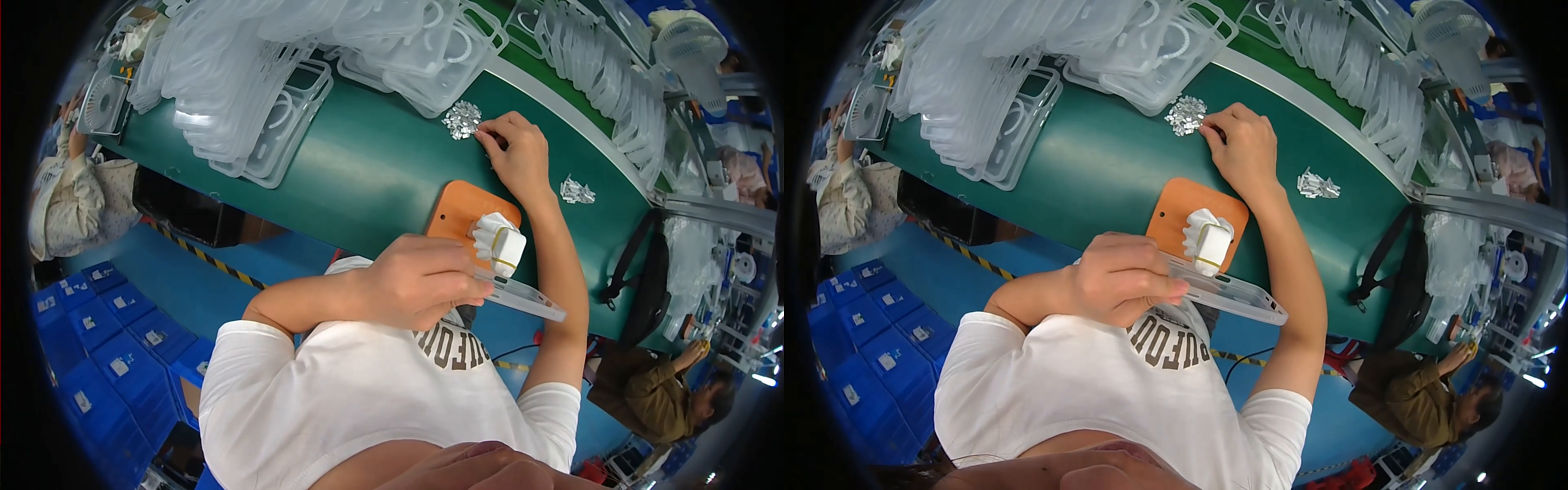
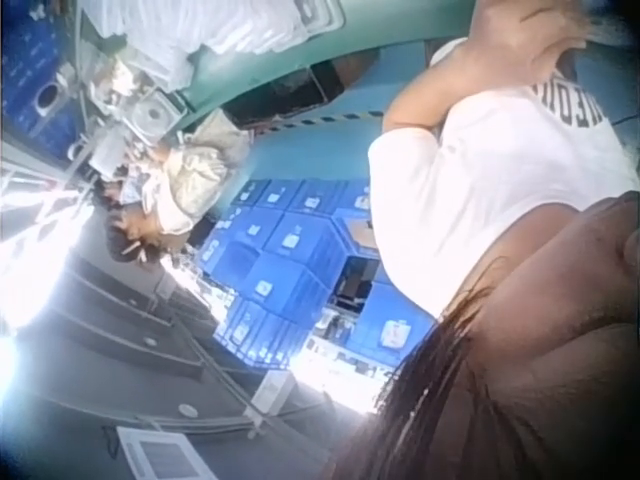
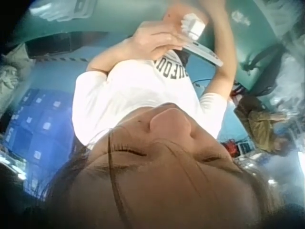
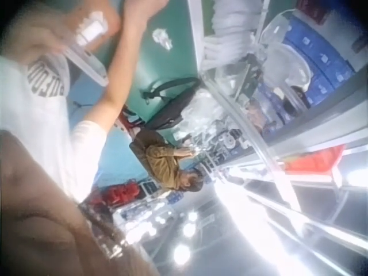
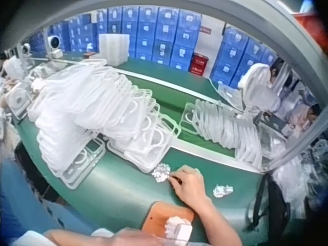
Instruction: The person assembles small plastic components by hand, inserting metal pins into them and fitting the components together at a factory workbench.
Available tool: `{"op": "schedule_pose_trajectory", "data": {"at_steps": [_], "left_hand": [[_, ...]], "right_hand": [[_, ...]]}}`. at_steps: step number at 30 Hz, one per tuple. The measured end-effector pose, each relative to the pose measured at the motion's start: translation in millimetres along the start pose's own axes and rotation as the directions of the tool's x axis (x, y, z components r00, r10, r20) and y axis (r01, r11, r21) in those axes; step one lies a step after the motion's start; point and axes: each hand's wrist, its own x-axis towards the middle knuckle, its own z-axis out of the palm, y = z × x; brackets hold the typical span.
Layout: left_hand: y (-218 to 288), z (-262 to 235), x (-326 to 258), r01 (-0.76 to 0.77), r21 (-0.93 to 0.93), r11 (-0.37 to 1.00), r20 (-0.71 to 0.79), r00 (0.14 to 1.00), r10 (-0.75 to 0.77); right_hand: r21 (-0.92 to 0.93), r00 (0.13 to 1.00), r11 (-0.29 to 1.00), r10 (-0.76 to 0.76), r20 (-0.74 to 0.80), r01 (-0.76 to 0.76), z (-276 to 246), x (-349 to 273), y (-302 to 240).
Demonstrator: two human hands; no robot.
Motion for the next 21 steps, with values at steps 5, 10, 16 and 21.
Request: {"op": "schedule_pose_trajectory", "data": {"at_steps": [5, 10, 16, 21], "left_hand": [[3, 1, -2, 0.037, 0.018, 0.999, 0.035, 0.999, -0.038], [6, -7, -2, 0.094, 0.028, 0.995, -0.049, 0.995, -0.092], [4, -2, 5, 0.163, 0.061, 0.985, -0.07, 0.985, -0.158], [0, 4, 13, 0.144, 0.107, 0.984, -0.032, 0.989, -0.141]], "right_hand": [[-0.113, 0.988, 0.983, -0.147, -0.045, 0.142, -6, -3, 1], [0.156, 0.961, 0.972, -0.135, -0.24, 0.176, -58, -38, -42], [0.118, 0.947, 0.951, -0.261, -0.186, 0.285, -92, -106, -87], [0.0, 0.92, 0.938, -0.339, -0.197, 0.345, -88, -114, -91]]}}
